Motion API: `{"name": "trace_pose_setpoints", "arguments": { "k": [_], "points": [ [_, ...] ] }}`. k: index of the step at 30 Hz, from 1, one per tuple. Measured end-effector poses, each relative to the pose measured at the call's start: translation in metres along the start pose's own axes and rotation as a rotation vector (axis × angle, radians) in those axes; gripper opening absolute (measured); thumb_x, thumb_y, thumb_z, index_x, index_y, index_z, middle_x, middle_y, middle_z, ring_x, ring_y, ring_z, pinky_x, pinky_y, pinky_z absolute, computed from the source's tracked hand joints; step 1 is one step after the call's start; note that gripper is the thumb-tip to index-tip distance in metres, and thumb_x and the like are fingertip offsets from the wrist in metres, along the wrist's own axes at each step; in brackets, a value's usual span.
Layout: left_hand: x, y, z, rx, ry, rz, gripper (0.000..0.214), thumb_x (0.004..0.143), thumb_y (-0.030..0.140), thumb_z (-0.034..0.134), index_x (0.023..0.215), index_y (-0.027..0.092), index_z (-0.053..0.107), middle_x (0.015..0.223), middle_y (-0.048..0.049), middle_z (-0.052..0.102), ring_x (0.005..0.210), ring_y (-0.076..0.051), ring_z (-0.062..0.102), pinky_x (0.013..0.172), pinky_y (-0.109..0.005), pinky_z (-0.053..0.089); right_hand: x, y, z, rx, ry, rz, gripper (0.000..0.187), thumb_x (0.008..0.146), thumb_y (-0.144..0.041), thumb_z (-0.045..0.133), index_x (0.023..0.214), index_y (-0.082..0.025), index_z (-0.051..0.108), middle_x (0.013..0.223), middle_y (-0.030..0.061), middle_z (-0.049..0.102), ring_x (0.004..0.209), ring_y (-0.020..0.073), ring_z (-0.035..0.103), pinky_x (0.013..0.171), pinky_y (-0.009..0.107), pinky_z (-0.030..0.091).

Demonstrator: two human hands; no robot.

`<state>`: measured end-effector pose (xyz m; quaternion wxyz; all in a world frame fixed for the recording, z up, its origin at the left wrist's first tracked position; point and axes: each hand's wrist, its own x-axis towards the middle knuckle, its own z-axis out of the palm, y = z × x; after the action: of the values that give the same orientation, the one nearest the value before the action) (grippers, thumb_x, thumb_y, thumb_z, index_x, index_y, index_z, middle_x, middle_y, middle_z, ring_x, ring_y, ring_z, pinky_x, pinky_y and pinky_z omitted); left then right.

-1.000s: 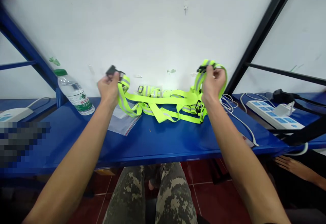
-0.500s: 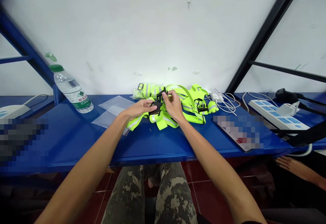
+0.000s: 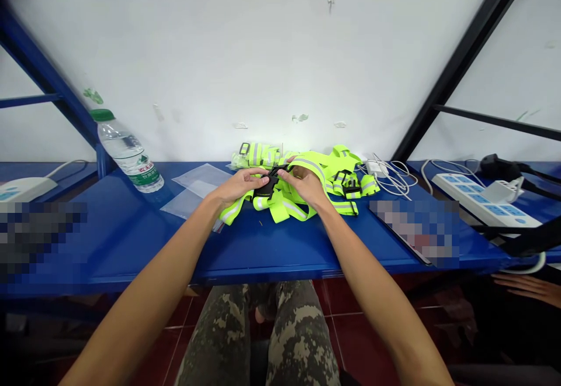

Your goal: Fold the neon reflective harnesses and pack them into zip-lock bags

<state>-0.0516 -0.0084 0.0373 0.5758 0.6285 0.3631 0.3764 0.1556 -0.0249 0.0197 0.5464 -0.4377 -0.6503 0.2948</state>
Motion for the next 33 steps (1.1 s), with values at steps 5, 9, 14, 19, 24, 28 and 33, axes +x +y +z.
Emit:
{"name": "trace_pose_setpoints", "arguments": {
  "k": [5,9,14,19,24,28,33],
  "points": [
    [0.002,-0.002,-0.004,-0.014,0.008,-0.021,0.069,0.059,0.046,0.089,0.114,0.013,0.067,0.082,-0.0058,0.074,0.081,-0.018,0.068,0.087,-0.034,0.047,0.001,0.005,-0.005,0.137,-0.07,-0.01,0.052,0.07,-0.047,0.077,0.114,-0.023,0.064,0.101,0.0042,0.068,0.098,0.0218,0.061,0.092,0.036,0.048],
    [0.004,-0.007,-0.01,0.027,0.054,-0.008,0.063,0.058,0.047,0.089,0.106,0.013,0.07,0.086,-0.0079,0.075,0.083,-0.019,0.069,0.088,-0.035,0.047,0.001,0.007,-0.015,0.163,-0.158,0.037,0.046,0.07,-0.043,0.075,0.112,-0.024,0.068,0.11,0.0047,0.071,0.115,0.0244,0.059,0.105,0.039,0.042],
    [0.004,-0.008,-0.013,0.152,0.012,0.031,0.045,0.062,0.049,0.086,0.082,0.011,0.073,0.089,-0.0107,0.075,0.083,-0.021,0.069,0.085,-0.035,0.049,0.005,0.015,-0.022,-0.066,-0.041,0.226,0.046,0.076,-0.056,0.069,0.108,-0.023,0.071,0.118,0.0083,0.07,0.115,0.0291,0.061,0.106,0.046,0.041],
    [0.002,-0.005,-0.012,0.17,0.028,0.111,0.051,0.067,0.054,0.081,0.095,0.011,0.075,0.104,-0.0139,0.075,0.097,-0.025,0.068,0.093,-0.039,0.05,0.007,0.018,-0.024,0.043,0.04,0.216,0.058,0.069,-0.057,0.077,0.113,-0.021,0.067,0.118,0.0102,0.069,0.111,0.0266,0.062,0.097,0.041,0.047],
    [-0.004,0.005,-0.007,0.279,0.022,0.121,0.058,0.069,0.054,0.08,0.112,0.016,0.073,0.108,-0.0131,0.074,0.106,-0.027,0.065,0.095,-0.04,0.047,0.002,0.01,-0.024,0.083,-0.113,0.175,0.046,0.07,-0.061,0.075,0.087,-0.019,0.067,0.084,0.002,0.064,0.077,0.0148,0.057,0.075,0.03,0.047],
    [-0.007,0.007,-0.003,0.331,-0.122,0.077,0.053,0.074,0.056,0.074,0.106,0.013,0.074,0.104,-0.0119,0.074,0.096,-0.024,0.066,0.085,-0.034,0.048,0.0,0.004,-0.024,0.109,-0.284,0.188,0.046,0.075,-0.063,0.07,0.076,-0.019,0.059,0.067,-0.0035,0.047,0.061,0.0097,0.041,0.061,0.025,0.038],
    [-0.003,0.0,-0.001,0.47,-0.075,0.176,0.044,0.082,0.055,0.063,0.086,0.012,0.073,0.082,-0.0055,0.07,0.075,-0.016,0.059,0.069,-0.028,0.043,-0.006,-0.008,-0.023,-0.02,-0.263,0.276,0.067,0.076,-0.065,0.067,0.12,-0.016,0.056,0.077,0.0027,0.058,0.071,0.0167,0.055,0.067,0.029,0.045]
  ]
}}
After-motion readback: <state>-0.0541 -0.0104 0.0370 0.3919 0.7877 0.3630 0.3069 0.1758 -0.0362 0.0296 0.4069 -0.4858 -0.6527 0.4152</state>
